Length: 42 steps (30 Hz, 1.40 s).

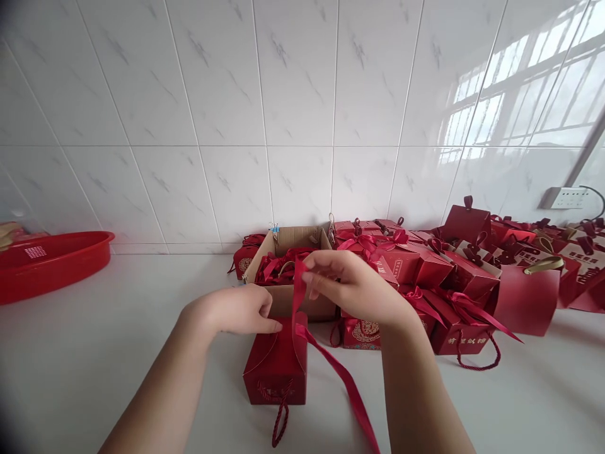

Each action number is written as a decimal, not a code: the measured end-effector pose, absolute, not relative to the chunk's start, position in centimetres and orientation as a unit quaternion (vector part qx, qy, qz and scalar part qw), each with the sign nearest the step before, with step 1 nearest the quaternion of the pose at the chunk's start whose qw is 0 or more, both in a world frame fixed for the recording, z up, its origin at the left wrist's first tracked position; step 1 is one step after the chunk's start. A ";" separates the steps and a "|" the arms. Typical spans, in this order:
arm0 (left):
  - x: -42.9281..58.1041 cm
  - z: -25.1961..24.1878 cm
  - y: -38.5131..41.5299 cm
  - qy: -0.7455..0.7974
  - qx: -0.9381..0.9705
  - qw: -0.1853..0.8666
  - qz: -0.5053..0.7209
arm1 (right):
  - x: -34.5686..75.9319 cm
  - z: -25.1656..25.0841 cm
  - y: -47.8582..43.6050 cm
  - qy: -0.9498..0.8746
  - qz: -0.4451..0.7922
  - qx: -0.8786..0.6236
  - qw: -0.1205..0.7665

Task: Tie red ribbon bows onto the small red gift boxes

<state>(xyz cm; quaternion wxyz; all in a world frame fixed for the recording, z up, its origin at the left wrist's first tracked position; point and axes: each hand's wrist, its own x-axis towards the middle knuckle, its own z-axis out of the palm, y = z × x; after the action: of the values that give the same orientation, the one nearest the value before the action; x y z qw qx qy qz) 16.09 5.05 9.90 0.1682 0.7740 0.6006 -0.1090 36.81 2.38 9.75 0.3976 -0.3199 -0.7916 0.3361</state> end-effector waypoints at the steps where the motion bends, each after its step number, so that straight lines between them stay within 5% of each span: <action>1: 16.3 9.8 5.2 0.596 0.775 0.168 -0.124 | 36.9 9.9 2.0 -0.773 0.330 -0.318 0.439; 7: 17.0 9.4 5.3 0.551 0.806 0.162 -0.142 | 37.2 10.5 0.5 -0.635 0.262 -0.258 0.679; 13: 16.2 9.2 5.8 0.532 0.819 0.186 -0.104 | 38.0 10.7 0.7 -0.591 0.303 -0.213 0.717; 17: 14.8 9.5 6.2 0.533 0.814 0.214 -0.089 | 37.6 10.5 1.5 -0.638 0.344 -0.268 0.634; 26: 13.9 9.7 6.4 0.543 0.808 0.220 -0.066 | 33.0 7.0 5.2 -0.838 0.239 -0.466 0.154; 42: 14.2 9.8 6.1 0.512 0.818 0.255 -0.062 | 31.1 5.7 6.3 -0.858 0.217 -0.456 0.099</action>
<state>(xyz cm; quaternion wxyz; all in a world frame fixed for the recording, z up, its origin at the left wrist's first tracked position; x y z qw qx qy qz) 14.24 6.13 9.77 0.2551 0.8178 0.5121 -0.0621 31.05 6.32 5.67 0.0986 -0.4558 -0.8577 0.2167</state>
